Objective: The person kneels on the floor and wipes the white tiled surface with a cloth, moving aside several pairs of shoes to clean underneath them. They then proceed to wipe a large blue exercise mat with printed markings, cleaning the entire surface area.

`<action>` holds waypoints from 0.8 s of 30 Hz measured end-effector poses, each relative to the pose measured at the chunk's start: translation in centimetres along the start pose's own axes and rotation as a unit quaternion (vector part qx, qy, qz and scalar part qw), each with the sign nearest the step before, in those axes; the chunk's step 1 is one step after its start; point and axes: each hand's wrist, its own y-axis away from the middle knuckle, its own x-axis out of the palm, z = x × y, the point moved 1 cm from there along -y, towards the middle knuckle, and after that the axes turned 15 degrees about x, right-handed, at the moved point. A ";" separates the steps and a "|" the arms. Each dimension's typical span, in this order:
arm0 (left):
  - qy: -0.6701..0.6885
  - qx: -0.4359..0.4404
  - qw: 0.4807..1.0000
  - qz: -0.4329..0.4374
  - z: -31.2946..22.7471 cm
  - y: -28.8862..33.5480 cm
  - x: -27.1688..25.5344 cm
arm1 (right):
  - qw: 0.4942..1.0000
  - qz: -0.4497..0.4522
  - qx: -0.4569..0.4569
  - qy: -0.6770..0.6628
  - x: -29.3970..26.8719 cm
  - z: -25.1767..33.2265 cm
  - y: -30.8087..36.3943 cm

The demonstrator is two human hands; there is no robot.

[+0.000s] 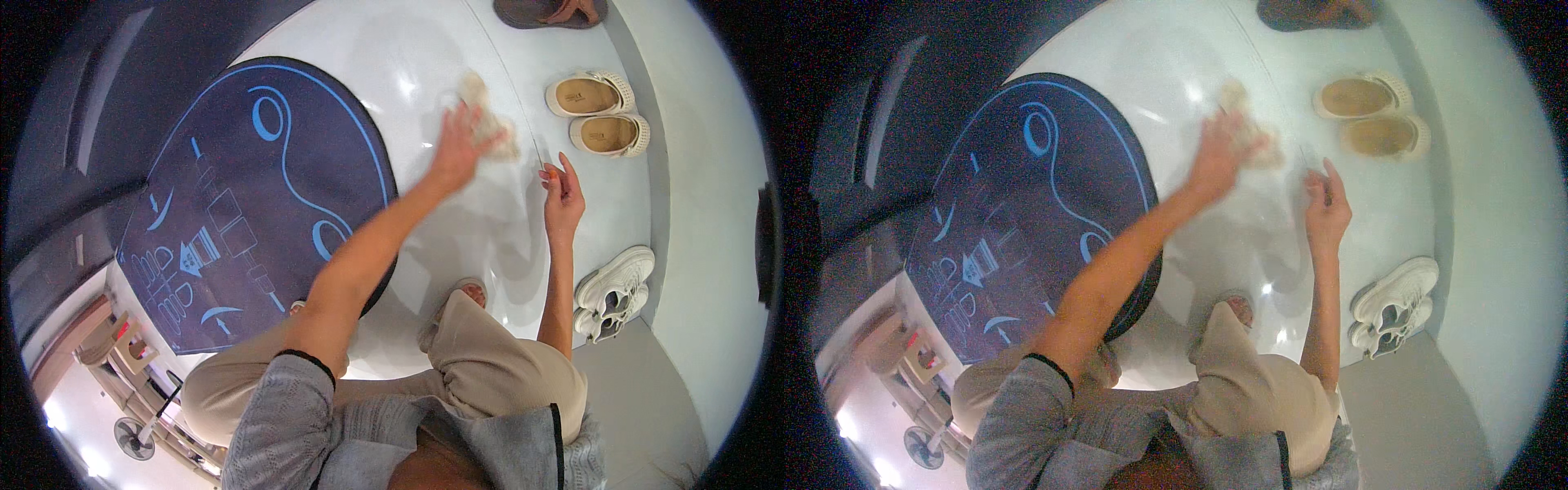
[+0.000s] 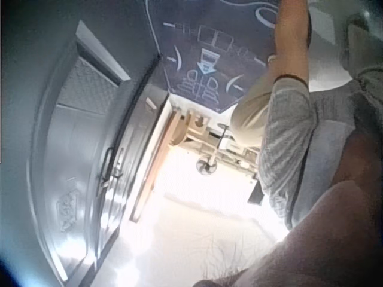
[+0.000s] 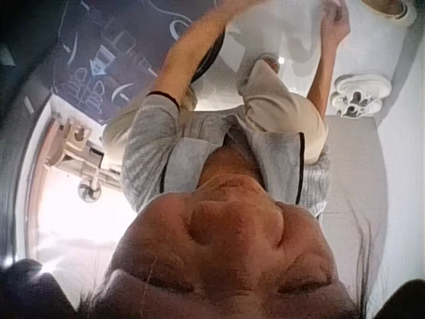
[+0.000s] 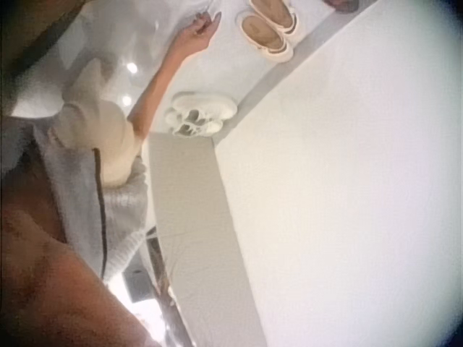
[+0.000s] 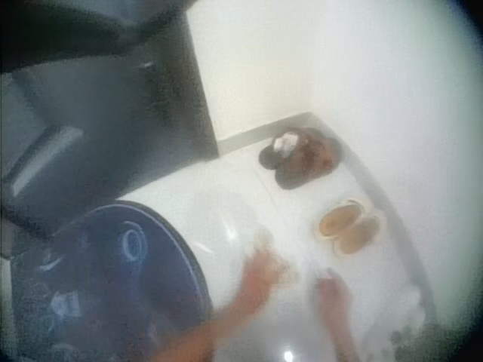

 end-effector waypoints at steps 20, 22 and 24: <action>-0.068 -0.148 0.981 -0.106 4.7 2.8 -3.8 | 0.998 -0.024 -0.016 0.060 -1.8 1.2 1.6; -0.086 -0.164 0.976 -0.119 7.7 -1.4 -2.6 | 0.997 -0.021 -0.012 0.068 -2.2 1.5 2.0; -0.130 -0.161 0.975 -0.078 8.3 -5.2 -1.6 | 0.996 -0.018 -0.041 0.073 -2.8 1.3 2.2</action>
